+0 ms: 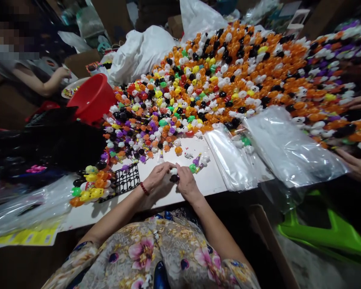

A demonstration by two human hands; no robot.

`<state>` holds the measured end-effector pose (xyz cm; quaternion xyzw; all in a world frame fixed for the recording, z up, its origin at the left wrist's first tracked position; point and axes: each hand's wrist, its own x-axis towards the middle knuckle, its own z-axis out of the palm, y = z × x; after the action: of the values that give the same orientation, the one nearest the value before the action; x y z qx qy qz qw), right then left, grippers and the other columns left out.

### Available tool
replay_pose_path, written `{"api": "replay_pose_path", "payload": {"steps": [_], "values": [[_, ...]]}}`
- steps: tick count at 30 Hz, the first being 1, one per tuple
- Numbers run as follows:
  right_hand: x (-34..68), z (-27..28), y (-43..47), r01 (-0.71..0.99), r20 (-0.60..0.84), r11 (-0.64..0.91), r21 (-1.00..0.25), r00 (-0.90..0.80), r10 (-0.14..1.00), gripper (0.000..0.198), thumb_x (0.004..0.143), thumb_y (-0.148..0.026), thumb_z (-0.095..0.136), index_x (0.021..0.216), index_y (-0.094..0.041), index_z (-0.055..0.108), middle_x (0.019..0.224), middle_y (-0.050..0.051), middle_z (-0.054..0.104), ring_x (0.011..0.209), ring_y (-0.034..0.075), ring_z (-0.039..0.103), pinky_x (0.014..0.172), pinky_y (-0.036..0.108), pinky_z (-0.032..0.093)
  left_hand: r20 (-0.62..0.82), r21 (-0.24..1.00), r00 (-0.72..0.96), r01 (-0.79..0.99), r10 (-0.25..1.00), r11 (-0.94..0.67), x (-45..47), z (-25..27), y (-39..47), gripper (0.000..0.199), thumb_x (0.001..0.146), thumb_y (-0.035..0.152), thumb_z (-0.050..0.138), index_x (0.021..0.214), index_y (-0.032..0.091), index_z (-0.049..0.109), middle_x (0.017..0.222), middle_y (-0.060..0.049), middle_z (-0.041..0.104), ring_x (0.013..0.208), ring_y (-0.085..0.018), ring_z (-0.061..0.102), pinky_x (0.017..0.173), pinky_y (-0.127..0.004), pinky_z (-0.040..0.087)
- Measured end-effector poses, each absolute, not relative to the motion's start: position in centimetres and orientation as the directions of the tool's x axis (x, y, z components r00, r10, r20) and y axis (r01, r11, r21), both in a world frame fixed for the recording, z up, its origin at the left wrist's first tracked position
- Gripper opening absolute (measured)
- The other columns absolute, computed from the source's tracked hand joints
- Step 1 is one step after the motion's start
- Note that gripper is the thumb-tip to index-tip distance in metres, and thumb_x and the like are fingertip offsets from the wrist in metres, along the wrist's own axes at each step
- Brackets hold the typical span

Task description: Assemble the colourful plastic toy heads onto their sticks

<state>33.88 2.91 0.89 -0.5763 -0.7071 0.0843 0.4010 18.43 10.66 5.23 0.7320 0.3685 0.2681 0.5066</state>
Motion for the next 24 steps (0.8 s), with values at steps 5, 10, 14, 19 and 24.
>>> {"api": "replay_pose_path", "payload": {"steps": [5, 10, 14, 19, 24], "values": [[34.3, 1.7, 0.9, 0.527, 0.222, 0.04, -0.849, 0.287, 0.932, 0.054, 0.089, -0.024, 0.046, 0.142, -0.02, 0.047, 0.094, 0.008, 0.072, 0.085, 0.024, 0.069, 0.082, 0.04, 0.058, 0.238, 0.793, 0.626, 0.317, 0.742, -0.521, 22.0, 5.7, 13.7, 0.029, 0.089, 0.025, 0.05, 0.114, 0.023, 0.065, 0.118, -0.009, 0.064, 0.108, -0.02, 0.06, 0.095, -0.034, 0.048], [35.6, 2.2, 0.5, 0.445, 0.117, -0.047, -0.894, 0.334, 0.935, 0.045, 0.087, -0.037, 0.049, 0.126, -0.019, 0.06, 0.082, 0.006, 0.073, 0.074, 0.023, 0.07, 0.074, 0.037, 0.058, 0.199, 0.655, 0.733, 0.394, 0.651, -0.645, 26.6, 4.5, 16.3, 0.026, 0.077, 0.012, 0.06, 0.1, 0.024, 0.064, 0.105, -0.008, 0.063, 0.099, -0.021, 0.062, 0.092, -0.033, 0.048], [37.0, 2.3, 1.0, 0.491, 0.132, -0.099, -0.866, 0.415, 0.9, 0.041, 0.084, -0.037, 0.049, 0.117, -0.02, 0.064, 0.082, 0.007, 0.074, 0.074, 0.025, 0.07, 0.074, 0.038, 0.056, 0.126, 0.77, 0.598, 0.445, 0.792, -0.458, 27.1, 3.8, 16.4, 0.015, 0.074, 0.009, 0.062, 0.081, 0.021, 0.057, 0.083, -0.003, 0.056, 0.088, -0.02, 0.06, 0.09, -0.035, 0.047], [36.8, 3.8, 1.0, 0.376, 0.036, -0.152, -0.914, 0.449, 0.893, 0.038, 0.084, -0.045, 0.052, 0.107, -0.018, 0.064, 0.078, 0.007, 0.073, 0.064, 0.022, 0.067, 0.062, 0.033, 0.055, -0.075, 0.982, 0.281, 0.189, 0.957, 0.021, 24.6, 4.3, 14.7, 0.025, 0.078, 0.019, 0.067, 0.095, 0.021, 0.049, 0.083, 0.002, 0.056, 0.086, -0.016, 0.065, 0.087, -0.036, 0.052], [34.6, 5.6, 0.6, 0.44, 0.126, -0.006, -0.898, 0.27, 0.954, 0.022, 0.083, -0.038, 0.053, 0.085, -0.021, 0.067, 0.071, 0.002, 0.07, 0.066, 0.019, 0.063, 0.064, 0.028, 0.051, -0.435, 0.761, 0.39, -0.323, 0.812, 0.563, 21.9, 6.3, 11.7, 0.035, 0.072, 0.028, 0.08, 0.09, 0.02, 0.052, 0.077, 0.003, 0.061, 0.082, -0.015, 0.071, 0.078, -0.028, 0.057]]}}
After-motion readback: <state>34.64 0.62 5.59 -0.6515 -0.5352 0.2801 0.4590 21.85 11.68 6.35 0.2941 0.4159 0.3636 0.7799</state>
